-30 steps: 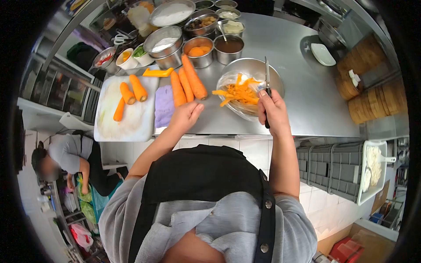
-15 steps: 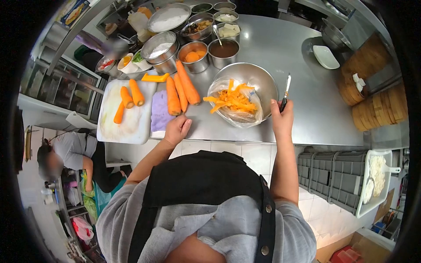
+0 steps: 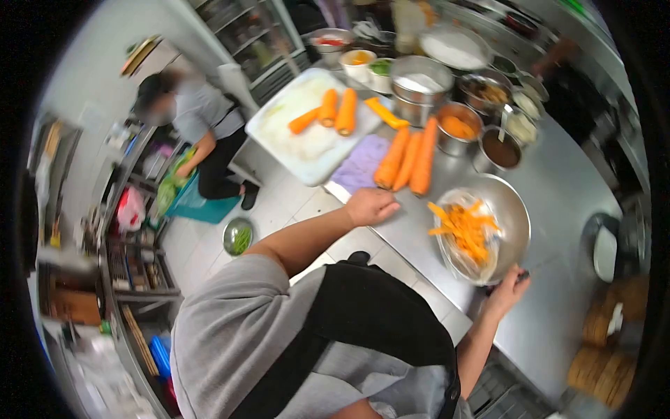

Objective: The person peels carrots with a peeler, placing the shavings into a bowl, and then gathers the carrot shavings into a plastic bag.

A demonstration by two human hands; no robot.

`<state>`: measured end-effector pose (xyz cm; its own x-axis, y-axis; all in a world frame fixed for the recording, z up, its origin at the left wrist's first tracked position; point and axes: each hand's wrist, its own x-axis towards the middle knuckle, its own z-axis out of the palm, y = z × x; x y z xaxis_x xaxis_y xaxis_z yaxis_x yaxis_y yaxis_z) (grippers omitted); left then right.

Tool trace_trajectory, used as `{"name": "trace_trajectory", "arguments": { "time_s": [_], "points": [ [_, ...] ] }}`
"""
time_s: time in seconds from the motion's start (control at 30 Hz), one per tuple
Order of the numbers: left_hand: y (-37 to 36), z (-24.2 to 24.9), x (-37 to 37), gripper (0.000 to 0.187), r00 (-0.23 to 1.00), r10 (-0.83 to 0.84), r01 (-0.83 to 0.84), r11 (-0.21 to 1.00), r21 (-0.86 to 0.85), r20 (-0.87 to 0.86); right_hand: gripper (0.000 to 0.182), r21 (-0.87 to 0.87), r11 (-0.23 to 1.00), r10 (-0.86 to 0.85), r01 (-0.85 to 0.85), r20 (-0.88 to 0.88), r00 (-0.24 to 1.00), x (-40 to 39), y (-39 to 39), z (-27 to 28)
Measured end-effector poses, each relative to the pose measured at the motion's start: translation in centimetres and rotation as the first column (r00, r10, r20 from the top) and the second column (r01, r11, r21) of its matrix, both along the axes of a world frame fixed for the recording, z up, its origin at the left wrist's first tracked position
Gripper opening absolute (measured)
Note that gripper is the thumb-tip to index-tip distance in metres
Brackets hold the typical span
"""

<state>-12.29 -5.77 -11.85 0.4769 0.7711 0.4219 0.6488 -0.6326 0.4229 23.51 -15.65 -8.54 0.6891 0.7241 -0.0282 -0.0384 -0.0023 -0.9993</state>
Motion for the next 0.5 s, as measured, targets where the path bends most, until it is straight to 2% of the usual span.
{"name": "trace_trajectory", "arguments": {
  "time_s": [0.07,0.2,0.33,0.5],
  "points": [
    [-0.2,0.6,0.0,0.027,0.999,0.036,-0.036,0.999,-0.012,0.023,0.018,-0.012,0.999,0.042,-0.042,-0.012,0.999,-0.3,0.1,0.2],
    [-0.5,0.4,-0.1,0.028,0.994,0.079,-0.077,0.996,-0.034,0.076,0.019,-0.017,1.000,0.021,-0.022,-0.012,1.000,-0.4,0.6,0.3],
    [-0.6,0.8,-0.2,0.030,0.995,0.062,-0.059,0.997,-0.042,0.078,0.020,-0.020,1.000,0.010,-0.009,0.034,0.999,-0.7,0.7,1.1],
    [-0.7,0.7,-0.3,0.032,0.990,0.028,-0.029,1.000,0.007,0.142,0.025,-0.077,0.994,0.078,-0.071,0.099,0.992,-0.2,0.4,1.5]
  ]
}}
